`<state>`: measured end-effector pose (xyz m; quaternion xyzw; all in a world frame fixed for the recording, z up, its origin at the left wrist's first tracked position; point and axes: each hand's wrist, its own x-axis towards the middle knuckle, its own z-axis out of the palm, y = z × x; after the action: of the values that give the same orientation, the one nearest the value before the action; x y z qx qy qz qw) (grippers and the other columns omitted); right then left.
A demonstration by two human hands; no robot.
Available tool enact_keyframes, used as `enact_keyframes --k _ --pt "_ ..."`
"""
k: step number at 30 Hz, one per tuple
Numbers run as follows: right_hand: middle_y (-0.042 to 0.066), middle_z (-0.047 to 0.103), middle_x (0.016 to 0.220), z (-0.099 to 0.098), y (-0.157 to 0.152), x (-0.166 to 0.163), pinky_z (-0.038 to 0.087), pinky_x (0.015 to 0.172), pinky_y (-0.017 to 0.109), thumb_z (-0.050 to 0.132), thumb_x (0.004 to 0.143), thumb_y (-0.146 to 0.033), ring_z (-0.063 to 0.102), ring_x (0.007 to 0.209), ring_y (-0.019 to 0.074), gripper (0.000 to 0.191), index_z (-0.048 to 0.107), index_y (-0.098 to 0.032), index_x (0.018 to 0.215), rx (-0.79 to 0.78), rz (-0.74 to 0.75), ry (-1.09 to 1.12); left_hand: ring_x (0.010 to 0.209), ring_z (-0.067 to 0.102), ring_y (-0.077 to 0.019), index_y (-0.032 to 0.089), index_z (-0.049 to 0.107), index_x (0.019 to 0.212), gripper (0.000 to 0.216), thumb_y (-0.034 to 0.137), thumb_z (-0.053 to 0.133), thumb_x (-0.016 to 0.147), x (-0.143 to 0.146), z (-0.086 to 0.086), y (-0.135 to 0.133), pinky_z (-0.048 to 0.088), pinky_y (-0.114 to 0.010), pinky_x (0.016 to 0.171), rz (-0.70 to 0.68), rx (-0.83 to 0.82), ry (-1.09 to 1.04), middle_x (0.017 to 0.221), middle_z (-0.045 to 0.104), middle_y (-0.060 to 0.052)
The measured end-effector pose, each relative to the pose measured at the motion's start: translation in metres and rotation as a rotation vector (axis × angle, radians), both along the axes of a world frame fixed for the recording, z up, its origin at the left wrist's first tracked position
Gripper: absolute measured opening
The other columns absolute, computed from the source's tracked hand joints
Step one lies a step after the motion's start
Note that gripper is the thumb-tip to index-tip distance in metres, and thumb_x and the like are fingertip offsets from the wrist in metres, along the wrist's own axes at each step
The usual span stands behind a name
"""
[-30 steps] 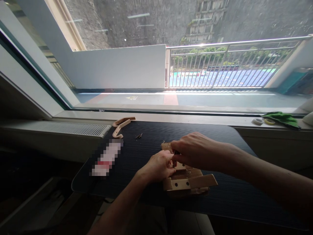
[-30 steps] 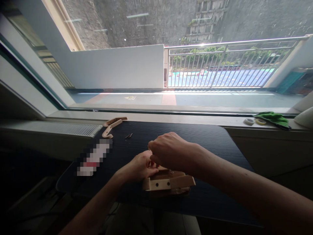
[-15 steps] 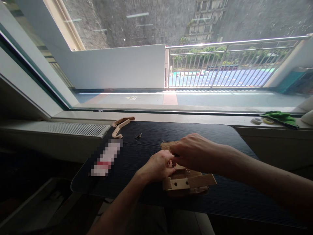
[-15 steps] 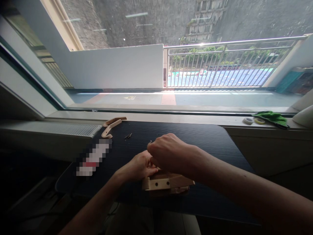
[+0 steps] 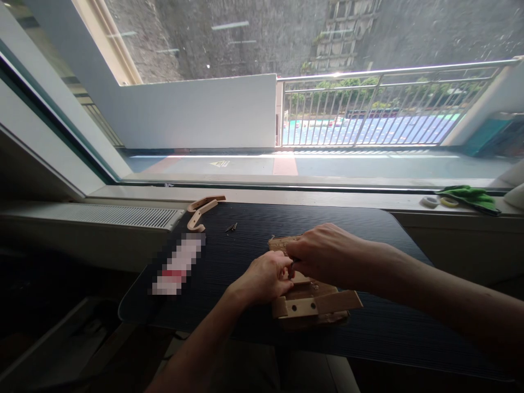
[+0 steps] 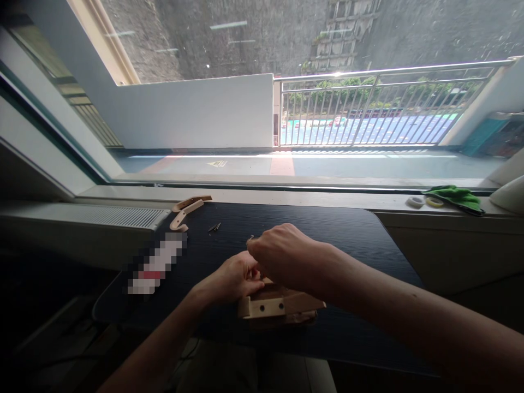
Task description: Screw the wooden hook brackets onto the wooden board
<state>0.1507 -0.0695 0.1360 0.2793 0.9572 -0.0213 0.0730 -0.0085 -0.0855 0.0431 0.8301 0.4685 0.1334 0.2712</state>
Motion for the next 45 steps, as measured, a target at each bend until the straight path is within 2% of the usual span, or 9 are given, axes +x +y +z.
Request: enact_keyframes --k 3,8,12,16,23,27,34,39,45 --pt "0.001 0.064 0.071 0.003 -0.001 0.001 0.025 0.05 0.025 0.052 0.081 -0.017 0.059 0.061 0.0157 0.011 0.06 -0.017 0.088 0.025 -0.006 -0.009 0.059 0.046 -0.0092 0.016 0.054 0.067 0.007 0.021 0.056 0.072 0.0 -0.001 0.0 0.032 -0.02 0.054 -0.008 0.009 -0.018 0.066 0.055 0.002" --pt "0.001 0.065 0.072 0.012 -0.002 0.001 0.022 0.049 0.025 0.055 0.075 -0.012 0.059 0.063 0.0144 0.014 0.06 -0.018 0.086 -0.034 -0.018 -0.012 0.058 0.045 -0.0088 0.017 0.054 0.068 0.006 0.02 0.057 0.07 -0.001 -0.004 0.001 0.031 -0.02 0.054 -0.007 0.024 -0.031 0.065 0.055 0.003" --pt "0.0 0.064 0.07 0.004 -0.002 0.001 0.021 0.047 0.025 0.053 0.074 -0.006 0.059 0.061 0.0135 0.014 0.059 -0.017 0.08 -0.017 -0.028 -0.003 0.058 0.044 -0.0087 0.017 0.054 0.068 0.005 0.02 0.058 0.069 -0.001 -0.006 0.003 0.03 -0.021 0.053 -0.019 0.042 -0.023 0.065 0.054 0.004" --pt "-0.001 0.063 0.068 -0.003 -0.001 0.002 0.021 0.047 0.025 0.053 0.077 -0.012 0.059 0.059 0.0134 0.008 0.059 -0.017 0.08 0.002 -0.01 0.028 0.059 0.045 -0.0093 0.018 0.058 0.072 0.004 0.022 0.059 0.07 -0.003 -0.008 0.003 0.031 -0.02 0.054 -0.026 0.042 -0.02 0.068 0.056 0.003" --pt "-0.002 0.065 0.074 0.008 -0.001 0.002 0.02 0.048 0.024 0.054 0.069 -0.006 0.06 0.064 0.0135 0.02 0.058 -0.02 0.083 -0.035 -0.012 -0.001 0.062 0.046 -0.0096 0.018 0.059 0.073 0.004 0.019 0.058 0.069 -0.002 -0.008 0.002 0.032 -0.02 0.056 -0.02 0.033 -0.032 0.069 0.057 0.003" --pt "-0.002 0.064 0.071 0.001 0.002 0.003 0.019 0.048 0.024 0.052 0.068 -0.003 0.059 0.064 0.0127 0.023 0.059 -0.021 0.082 -0.018 -0.003 0.019 0.06 0.045 -0.0097 0.018 0.059 0.072 0.004 0.019 0.058 0.068 -0.002 -0.011 0.004 0.031 -0.02 0.054 -0.017 0.033 -0.053 0.068 0.056 0.003" --pt "-0.001 0.063 0.066 -0.001 0.0 0.004 0.019 0.047 0.025 0.053 0.073 -0.009 0.058 0.058 0.0134 0.013 0.058 -0.018 0.081 -0.001 -0.029 0.039 0.06 0.045 -0.0092 0.018 0.057 0.074 0.005 0.021 0.058 0.07 -0.003 -0.01 0.002 0.03 -0.02 0.053 -0.027 0.043 -0.06 0.069 0.056 0.003" --pt "-0.001 0.065 0.078 0.008 -0.003 0.005 0.021 0.049 0.024 0.053 0.067 -0.004 0.059 0.065 0.0133 0.023 0.057 -0.019 0.083 -0.042 -0.016 0.05 0.059 0.045 -0.0089 0.017 0.055 0.07 0.003 0.019 0.058 0.068 -0.002 -0.008 0.002 0.03 -0.02 0.052 -0.017 0.022 -0.037 0.066 0.055 0.003" --pt "-0.001 0.065 0.075 0.003 0.0 0.004 0.021 0.049 0.025 0.051 0.069 -0.004 0.059 0.065 0.0131 0.02 0.056 -0.019 0.08 -0.021 0.002 0.054 0.057 0.044 -0.0089 0.017 0.054 0.069 0.003 0.019 0.057 0.069 -0.001 -0.005 0.002 0.03 -0.02 0.052 -0.009 0.005 -0.008 0.065 0.054 0.004"
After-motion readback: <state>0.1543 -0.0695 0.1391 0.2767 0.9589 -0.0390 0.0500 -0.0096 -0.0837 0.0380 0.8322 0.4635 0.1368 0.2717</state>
